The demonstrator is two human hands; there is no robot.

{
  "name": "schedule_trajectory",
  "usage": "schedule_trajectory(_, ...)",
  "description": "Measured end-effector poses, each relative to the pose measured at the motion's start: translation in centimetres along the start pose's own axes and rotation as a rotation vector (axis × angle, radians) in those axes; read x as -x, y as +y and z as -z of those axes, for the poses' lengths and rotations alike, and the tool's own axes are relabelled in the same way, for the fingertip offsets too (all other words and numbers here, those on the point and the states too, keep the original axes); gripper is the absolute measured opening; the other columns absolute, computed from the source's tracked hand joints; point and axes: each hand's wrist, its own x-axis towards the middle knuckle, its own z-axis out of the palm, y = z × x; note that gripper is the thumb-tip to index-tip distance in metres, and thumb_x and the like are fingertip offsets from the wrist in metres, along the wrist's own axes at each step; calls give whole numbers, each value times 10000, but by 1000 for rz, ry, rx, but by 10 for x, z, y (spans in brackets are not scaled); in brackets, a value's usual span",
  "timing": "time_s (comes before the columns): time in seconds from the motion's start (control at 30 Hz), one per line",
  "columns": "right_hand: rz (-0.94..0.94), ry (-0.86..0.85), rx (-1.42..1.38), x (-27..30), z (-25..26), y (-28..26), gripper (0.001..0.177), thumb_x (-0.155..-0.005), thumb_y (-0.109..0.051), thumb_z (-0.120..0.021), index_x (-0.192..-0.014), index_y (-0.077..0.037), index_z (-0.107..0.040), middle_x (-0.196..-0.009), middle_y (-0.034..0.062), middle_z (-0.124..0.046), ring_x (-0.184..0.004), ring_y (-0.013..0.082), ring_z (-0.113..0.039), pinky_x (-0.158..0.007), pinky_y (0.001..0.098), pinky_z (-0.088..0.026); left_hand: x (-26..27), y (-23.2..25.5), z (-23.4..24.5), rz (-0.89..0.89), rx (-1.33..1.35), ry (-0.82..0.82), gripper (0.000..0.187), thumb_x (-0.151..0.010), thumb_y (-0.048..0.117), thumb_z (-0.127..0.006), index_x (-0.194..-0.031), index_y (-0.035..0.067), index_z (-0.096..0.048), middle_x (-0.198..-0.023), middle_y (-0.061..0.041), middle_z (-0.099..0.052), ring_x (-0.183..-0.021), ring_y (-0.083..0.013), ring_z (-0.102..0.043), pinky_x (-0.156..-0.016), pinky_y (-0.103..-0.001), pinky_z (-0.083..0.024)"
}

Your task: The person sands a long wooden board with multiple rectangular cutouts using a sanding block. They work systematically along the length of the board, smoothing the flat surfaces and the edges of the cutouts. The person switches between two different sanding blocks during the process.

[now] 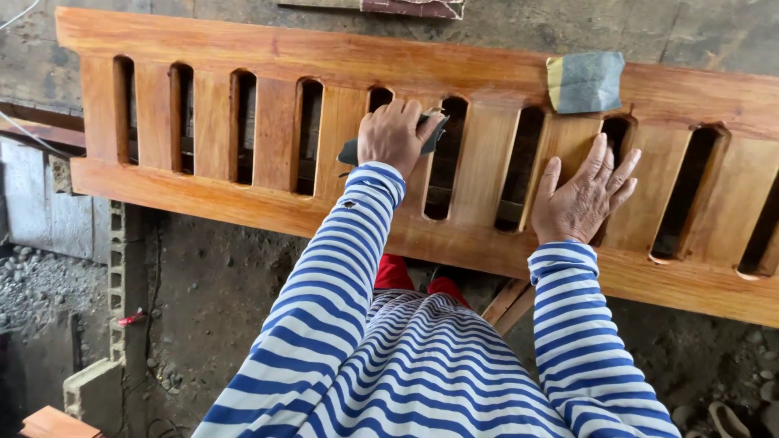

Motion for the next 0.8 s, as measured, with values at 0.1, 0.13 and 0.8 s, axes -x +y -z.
schedule_trajectory(0.1, -20, -16, -10, 0, 1, 0, 684, -1025, -356, -625, -1550, -17, -347, -1457, 255, -481, -1453, 444, -173, -1132, 583, -125, -4, 4, 8, 84, 10, -45, 466, -925, 658, -513, -812, 206, -529, -723, -21, -569, -680, -274, -668, -586, -442, -525)
schedule_trajectory(0.13, -24, -19, -6, 2, 0, 3, 684, -1025, -356, -625, -1550, -17, -347, -1457, 255, -481, -1453, 444, -173, -1132, 583, -125, -2, 7, 13, 84, 14, -50, 466, -925, 658, -513, -812, 206, -529, -723, -21, -569, -680, -274, -668, -586, -442, -525)
schedule_trajectory(0.8, -55, -37, -36, 1, -1, 3, 700, -1016, -409, -605, -1560, -94, -297, -1481, 162, -435, -1471, 382, -115, -1126, 605, -167, 41, 7, 50, 240, 308, -262, 879, -845, 373, -827, -1539, 228, -309, -1320, -161, -412, -1211, -441, -541, -867, -526, -591)
